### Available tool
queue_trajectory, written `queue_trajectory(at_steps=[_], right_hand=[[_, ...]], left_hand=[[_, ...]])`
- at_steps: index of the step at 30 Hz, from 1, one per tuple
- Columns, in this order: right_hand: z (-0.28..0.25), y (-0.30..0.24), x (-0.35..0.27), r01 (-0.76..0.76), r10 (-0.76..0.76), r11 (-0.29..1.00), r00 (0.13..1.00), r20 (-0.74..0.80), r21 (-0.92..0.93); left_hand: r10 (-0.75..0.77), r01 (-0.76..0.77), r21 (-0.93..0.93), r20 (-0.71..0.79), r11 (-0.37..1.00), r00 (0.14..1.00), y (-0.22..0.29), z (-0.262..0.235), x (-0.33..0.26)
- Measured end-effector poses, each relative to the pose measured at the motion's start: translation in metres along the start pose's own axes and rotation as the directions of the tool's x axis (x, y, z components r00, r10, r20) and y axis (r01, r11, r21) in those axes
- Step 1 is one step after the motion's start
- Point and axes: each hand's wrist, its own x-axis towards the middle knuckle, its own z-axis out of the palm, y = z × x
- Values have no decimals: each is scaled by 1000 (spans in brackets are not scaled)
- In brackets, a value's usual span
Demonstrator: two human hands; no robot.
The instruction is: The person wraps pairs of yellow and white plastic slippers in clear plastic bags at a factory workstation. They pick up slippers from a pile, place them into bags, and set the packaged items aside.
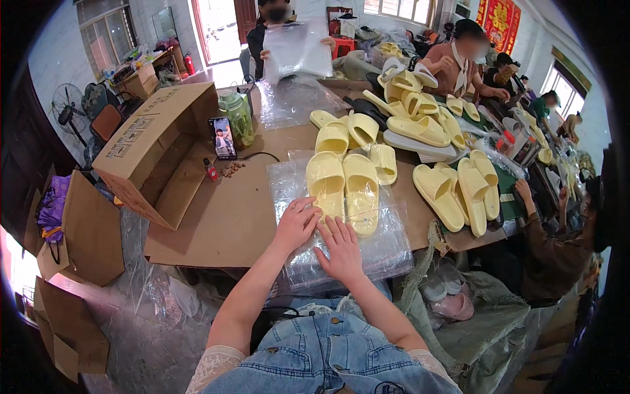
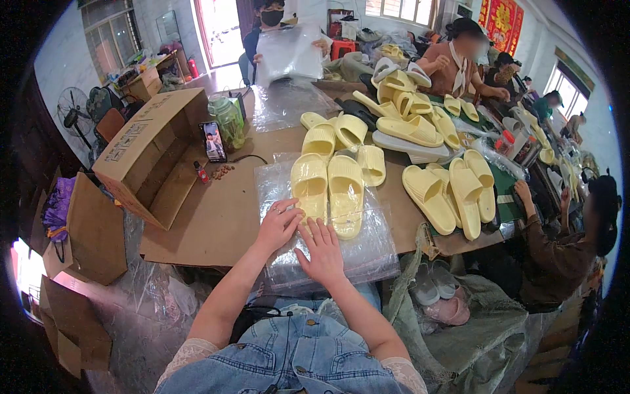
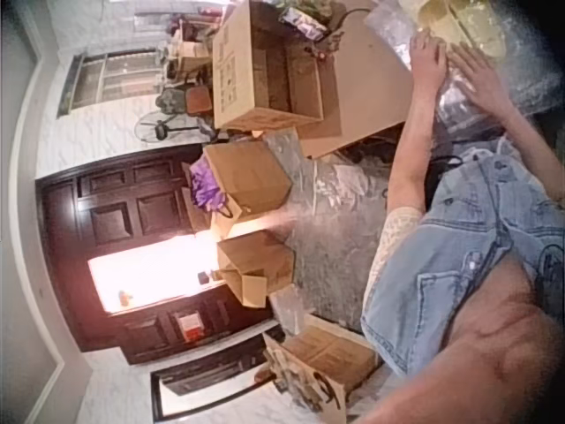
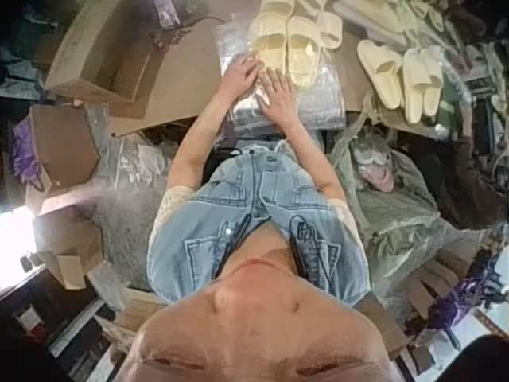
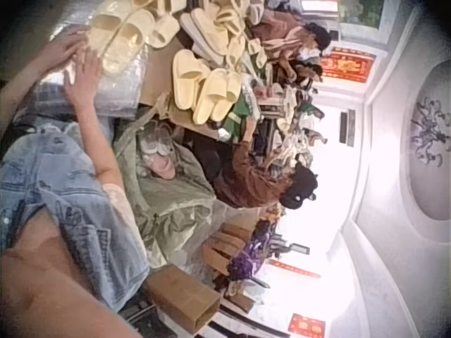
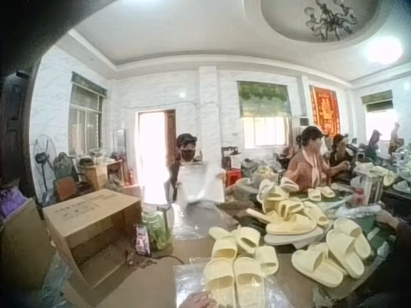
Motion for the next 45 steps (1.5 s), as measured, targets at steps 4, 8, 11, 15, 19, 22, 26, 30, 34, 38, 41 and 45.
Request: queue_trajectory(at_steps=[4,8,11,15,19,22,26,30,34,38,41,45], right_hand=[[0,0,0,-10,10,1000,1000,8,8],[1,1,0,-2,2,1000,1000,-5,2],[1,1,0,0,0,1000,1000,-5,-3],[0,0,0,-4,4,1000,1000,-4,1],[0,1,0,-5,5,1000,1000,5,1],[1,0,1,-2,2,1000,1000,3,4],[1,1,1,2,-2,1000,1000,3,9],[1,1,0,-1,1,1000,1000,5,7],[-2,7,-6,-44,44,999,999,-27,-9],[11,2,-3,-26,27,996,1000,-13,86],[6,0,-1,3,-5,996,1000,24,86],[4,2,-5,-2,4,999,999,-36,54]], left_hand=[[-7,7,13,6,1000,1000,-2,1,-1],[-7,7,-5,11,1000,1000,-2,1,0],[-6,6,3,6,1000,1000,0,0,0],[-7,7,4,17,1000,1000,-1,1,0],[-14,14,2,9,1000,1000,-1,2,-1],[3,-3,17,7,1000,1000,-2,1,-1],[-10,10,3,7,1000,1000,-1,0,-1],[-18,18,0,16,1000,1000,-3,2,-2],[12,-13,-56,-14,998,1000,2,12,3],[-100,104,-65,59,992,993,-12,4,-7],[-64,63,4,36,998,997,-5,-4,-5],[-35,35,2,56,999,998,-1,-1,-1]])
